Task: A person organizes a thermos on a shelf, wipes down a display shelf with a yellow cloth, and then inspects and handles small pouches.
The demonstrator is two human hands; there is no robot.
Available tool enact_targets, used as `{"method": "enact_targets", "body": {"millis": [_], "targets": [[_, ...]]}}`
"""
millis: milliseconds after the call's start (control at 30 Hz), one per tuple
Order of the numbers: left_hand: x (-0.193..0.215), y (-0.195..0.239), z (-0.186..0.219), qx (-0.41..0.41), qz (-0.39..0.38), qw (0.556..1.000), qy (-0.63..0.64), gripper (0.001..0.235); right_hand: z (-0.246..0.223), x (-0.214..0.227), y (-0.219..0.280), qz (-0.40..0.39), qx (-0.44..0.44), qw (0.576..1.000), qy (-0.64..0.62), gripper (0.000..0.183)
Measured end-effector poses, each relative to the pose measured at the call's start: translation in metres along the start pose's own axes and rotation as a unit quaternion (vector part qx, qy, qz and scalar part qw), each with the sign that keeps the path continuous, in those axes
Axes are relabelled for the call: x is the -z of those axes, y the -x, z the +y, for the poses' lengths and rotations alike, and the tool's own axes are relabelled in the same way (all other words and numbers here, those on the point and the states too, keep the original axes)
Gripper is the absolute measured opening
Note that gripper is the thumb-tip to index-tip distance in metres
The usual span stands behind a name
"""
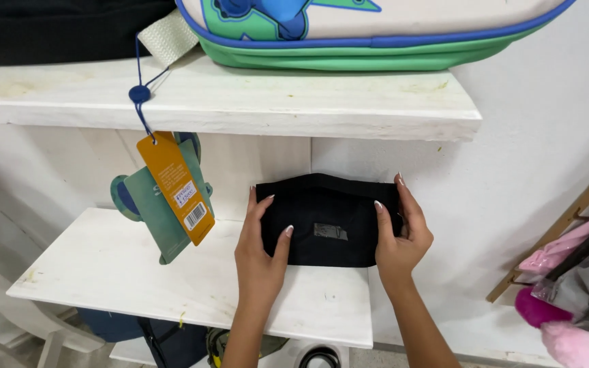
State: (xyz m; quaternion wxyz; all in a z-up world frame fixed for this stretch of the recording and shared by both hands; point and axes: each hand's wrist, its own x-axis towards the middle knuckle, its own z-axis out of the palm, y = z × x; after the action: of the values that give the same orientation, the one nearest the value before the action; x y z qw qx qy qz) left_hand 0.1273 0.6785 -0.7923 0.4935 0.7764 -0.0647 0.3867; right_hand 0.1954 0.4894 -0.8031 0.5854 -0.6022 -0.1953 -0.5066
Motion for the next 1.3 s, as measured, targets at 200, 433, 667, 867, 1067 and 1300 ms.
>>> {"method": "enact_targets", "body": {"millis": [200, 433, 667, 867, 1067, 1300], "targets": [[-0.001, 0.0, -0.002, -0.003, -0.063, 0.995, -0.083, 0.058, 0.0, -0.002, -0.003, -0.021, 0.026, 0.999, 0.015, 0.041], [0.0, 0.006, -0.004, -0.029, -0.057, 0.993, -0.102, 0.064, -0.002, 0.008, 0.013, -0.137, 0.097, 0.977, 0.132, 0.059], [0.001, 0.014, -0.001, -0.041, -0.077, 0.988, -0.129, 0.073, -0.009, 0.013, 0.026, -0.168, 0.118, 0.96, 0.188, 0.072], [0.0, 0.015, -0.005, -0.05, -0.097, 0.981, -0.158, 0.08, -0.016, 0.015, 0.03, -0.195, 0.077, 0.953, 0.219, 0.08], [-0.001, 0.019, -0.011, -0.082, -0.081, 0.96, -0.256, 0.088, -0.023, 0.007, 0.035, -0.21, 0.067, 0.917, 0.331, 0.088], [-0.006, 0.025, -0.021, -0.257, -0.038, 0.881, -0.396, 0.083, -0.032, 0.003, 0.047, -0.291, 0.085, 0.86, 0.41, 0.088]]}}
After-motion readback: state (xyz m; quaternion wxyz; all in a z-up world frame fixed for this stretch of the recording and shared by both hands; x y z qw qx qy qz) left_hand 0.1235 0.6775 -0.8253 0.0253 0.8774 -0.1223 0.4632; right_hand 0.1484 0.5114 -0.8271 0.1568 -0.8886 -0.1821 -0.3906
